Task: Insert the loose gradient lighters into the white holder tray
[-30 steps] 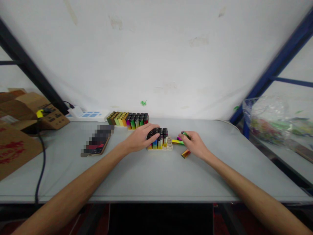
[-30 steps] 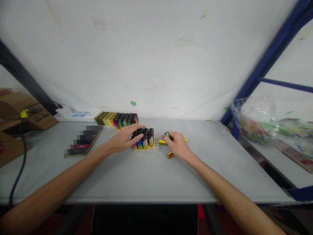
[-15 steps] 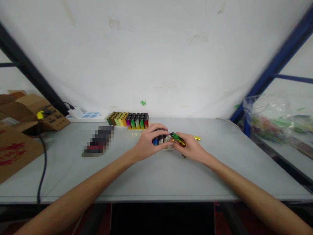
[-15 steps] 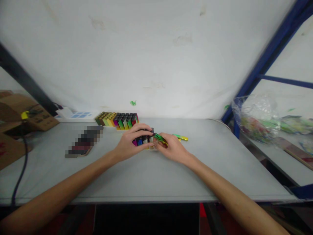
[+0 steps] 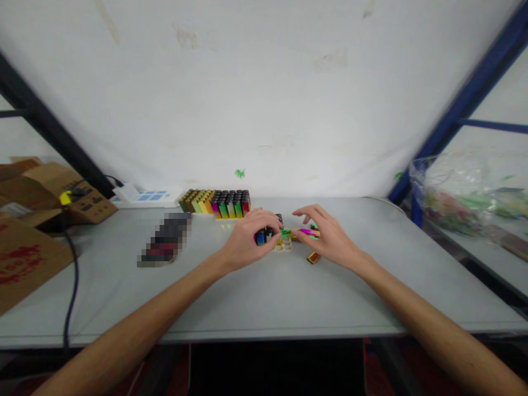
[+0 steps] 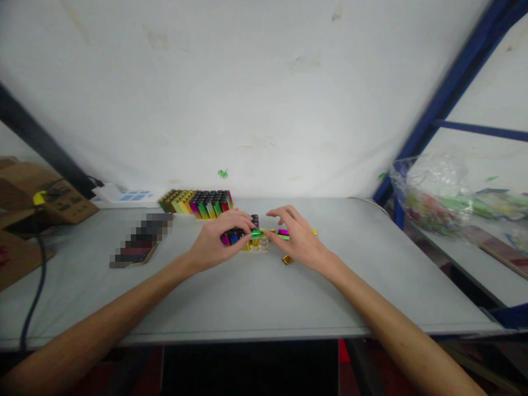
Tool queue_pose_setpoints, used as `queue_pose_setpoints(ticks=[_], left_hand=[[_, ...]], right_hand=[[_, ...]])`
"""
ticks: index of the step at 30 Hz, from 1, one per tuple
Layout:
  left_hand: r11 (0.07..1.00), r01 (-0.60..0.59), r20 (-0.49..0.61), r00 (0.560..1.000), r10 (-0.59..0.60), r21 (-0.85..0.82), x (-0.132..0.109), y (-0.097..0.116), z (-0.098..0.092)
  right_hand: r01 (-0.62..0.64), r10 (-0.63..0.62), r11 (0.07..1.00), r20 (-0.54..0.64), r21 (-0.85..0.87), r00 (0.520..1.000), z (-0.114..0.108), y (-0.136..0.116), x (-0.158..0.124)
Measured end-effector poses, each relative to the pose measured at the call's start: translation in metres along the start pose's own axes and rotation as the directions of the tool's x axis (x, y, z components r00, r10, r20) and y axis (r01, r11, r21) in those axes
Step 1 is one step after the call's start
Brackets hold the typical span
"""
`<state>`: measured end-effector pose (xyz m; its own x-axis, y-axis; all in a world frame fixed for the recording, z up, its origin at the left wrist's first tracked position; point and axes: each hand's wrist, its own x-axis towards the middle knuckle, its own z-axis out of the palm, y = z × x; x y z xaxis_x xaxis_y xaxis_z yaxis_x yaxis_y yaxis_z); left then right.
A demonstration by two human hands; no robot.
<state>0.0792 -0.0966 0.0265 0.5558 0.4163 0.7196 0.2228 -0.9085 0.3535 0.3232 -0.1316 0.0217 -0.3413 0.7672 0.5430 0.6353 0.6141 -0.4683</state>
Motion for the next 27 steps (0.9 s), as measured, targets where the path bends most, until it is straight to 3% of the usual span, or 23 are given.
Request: queue_pose_setpoints(ticks=[2, 5, 9, 11, 15, 20, 23, 27], left_hand=[[1.000, 0.009, 0.028, 1.000, -0.010, 0.014, -0.001, -0.003, 0.000], [0.996, -0.017, 0.036, 0.999, 0.014, 0.086, -0.003, -0.008, 0.003], [0.985, -0.074, 0.026, 0.997, 0.071, 0.155, -0.005, -0.012, 0.005], [0.984, -0.083, 0.031, 0.996, 0.079, 0.160, -0.006, -0.013, 0.006], [0.985, -0.082, 0.043, 0.996, 0.076, 0.152, -0.007, -0.012, 0.004], [0.990, -0.076, 0.033, 0.997, 0.072, 0.122, -0.007, -0.010, 0.002], [0.991, -0.068, 0.008, 0.998, 0.068, 0.111, -0.007, -0.010, 0.002], [0.991, -0.084, -0.024, 0.996, 0.087, 0.101, -0.007, -0.009, 0.003]], right_hand=[[-0.018, 0.018, 1.000, -0.007, -0.022, 1.000, -0.004, 0.006, 0.001], [-0.006, 0.007, 1.000, 0.049, -0.011, 0.999, 0.007, 0.012, -0.001], [0.043, -0.035, 0.998, 0.206, -0.034, 0.978, 0.032, 0.013, -0.007], [0.065, -0.052, 0.997, 0.261, -0.044, 0.964, 0.032, 0.011, -0.008], [0.095, -0.085, 0.995, 0.337, -0.013, 0.938, 0.007, 0.008, -0.005], [0.136, -0.153, 0.988, 0.576, 0.073, 0.803, -0.021, 0.012, -0.003], [0.203, -0.212, 0.976, 0.596, 0.083, 0.775, -0.017, 0.013, -0.004], [0.270, -0.244, 0.962, 0.534, 0.031, 0.809, -0.001, 0.011, -0.006]])
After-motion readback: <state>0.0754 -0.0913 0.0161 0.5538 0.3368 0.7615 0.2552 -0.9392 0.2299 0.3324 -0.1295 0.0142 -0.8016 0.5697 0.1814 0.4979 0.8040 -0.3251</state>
